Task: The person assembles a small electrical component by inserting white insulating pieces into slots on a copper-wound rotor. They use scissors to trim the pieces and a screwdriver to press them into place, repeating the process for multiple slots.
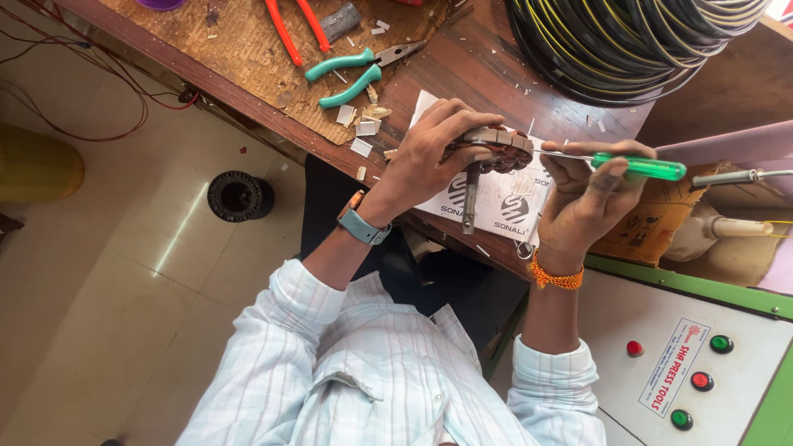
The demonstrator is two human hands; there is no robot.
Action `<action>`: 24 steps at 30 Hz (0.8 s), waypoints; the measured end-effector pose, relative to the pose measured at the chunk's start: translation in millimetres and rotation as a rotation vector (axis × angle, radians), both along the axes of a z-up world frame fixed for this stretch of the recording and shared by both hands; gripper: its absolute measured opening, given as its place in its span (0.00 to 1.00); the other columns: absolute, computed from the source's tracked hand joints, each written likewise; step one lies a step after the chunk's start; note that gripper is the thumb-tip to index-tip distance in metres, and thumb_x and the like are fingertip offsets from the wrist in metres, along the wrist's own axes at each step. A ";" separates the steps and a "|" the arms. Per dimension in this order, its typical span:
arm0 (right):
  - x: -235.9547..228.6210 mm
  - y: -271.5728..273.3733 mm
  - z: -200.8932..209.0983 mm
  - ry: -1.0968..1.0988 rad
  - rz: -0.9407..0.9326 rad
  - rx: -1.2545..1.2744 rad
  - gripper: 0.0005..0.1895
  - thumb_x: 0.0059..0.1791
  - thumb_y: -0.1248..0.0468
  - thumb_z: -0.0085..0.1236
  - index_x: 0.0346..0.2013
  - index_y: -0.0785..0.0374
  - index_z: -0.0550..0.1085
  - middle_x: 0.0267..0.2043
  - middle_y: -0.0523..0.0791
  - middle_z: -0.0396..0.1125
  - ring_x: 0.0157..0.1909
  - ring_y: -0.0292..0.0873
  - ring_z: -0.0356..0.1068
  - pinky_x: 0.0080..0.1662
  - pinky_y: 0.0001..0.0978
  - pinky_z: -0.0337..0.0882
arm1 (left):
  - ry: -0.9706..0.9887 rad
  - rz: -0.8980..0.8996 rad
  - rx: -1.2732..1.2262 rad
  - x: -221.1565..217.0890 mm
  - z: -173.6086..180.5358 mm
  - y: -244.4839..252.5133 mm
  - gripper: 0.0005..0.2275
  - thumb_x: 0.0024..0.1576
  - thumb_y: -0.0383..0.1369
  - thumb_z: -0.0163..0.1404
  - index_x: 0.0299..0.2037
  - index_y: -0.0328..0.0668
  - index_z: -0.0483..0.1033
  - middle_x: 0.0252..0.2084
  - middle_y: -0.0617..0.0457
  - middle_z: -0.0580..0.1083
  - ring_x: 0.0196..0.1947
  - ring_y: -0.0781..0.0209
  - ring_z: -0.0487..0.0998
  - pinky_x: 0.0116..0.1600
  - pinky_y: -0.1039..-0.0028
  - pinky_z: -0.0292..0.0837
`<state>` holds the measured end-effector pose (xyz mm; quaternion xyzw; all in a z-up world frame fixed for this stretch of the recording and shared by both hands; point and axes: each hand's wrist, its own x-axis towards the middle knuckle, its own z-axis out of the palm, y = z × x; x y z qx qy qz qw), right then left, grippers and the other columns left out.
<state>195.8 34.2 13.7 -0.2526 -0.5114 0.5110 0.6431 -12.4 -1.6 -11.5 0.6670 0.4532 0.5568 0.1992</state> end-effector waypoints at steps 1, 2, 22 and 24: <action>0.8 -1.0 -0.8 -0.004 0.005 -0.017 0.21 0.62 0.51 0.53 0.56 0.63 0.58 0.40 0.54 0.71 0.43 0.52 0.79 0.48 0.44 0.83 | -0.002 -0.001 -0.001 -0.4 -0.4 -0.8 0.19 0.59 0.29 0.59 0.61 0.45 0.73 0.47 0.53 0.74 0.51 0.55 0.75 0.57 0.65 0.74; 1.9 -1.2 -1.2 -0.008 0.009 -0.034 0.22 0.61 0.51 0.54 0.57 0.63 0.59 0.40 0.54 0.71 0.42 0.52 0.78 0.48 0.44 0.83 | -0.004 -0.003 -0.001 -0.7 -0.7 -1.5 0.20 0.59 0.29 0.59 0.61 0.44 0.73 0.48 0.52 0.74 0.51 0.55 0.75 0.58 0.65 0.75; -22.4 -41.8 36.5 -0.495 -0.157 0.145 0.16 0.64 0.60 0.56 0.52 0.71 0.63 0.44 0.53 0.72 0.49 0.48 0.80 0.52 0.34 0.81 | 0.263 0.058 -0.023 7.4 33.9 -9.5 0.24 0.52 0.30 0.62 0.61 0.53 0.73 0.47 0.57 0.74 0.48 0.53 0.75 0.52 0.65 0.75; -25.3 -45.2 36.7 -0.495 -0.171 0.165 0.15 0.65 0.61 0.55 0.51 0.71 0.63 0.45 0.53 0.72 0.51 0.48 0.80 0.52 0.33 0.81 | 0.275 0.077 -0.019 8.1 33.3 -8.2 0.22 0.54 0.30 0.61 0.59 0.55 0.74 0.46 0.58 0.73 0.48 0.54 0.74 0.52 0.66 0.75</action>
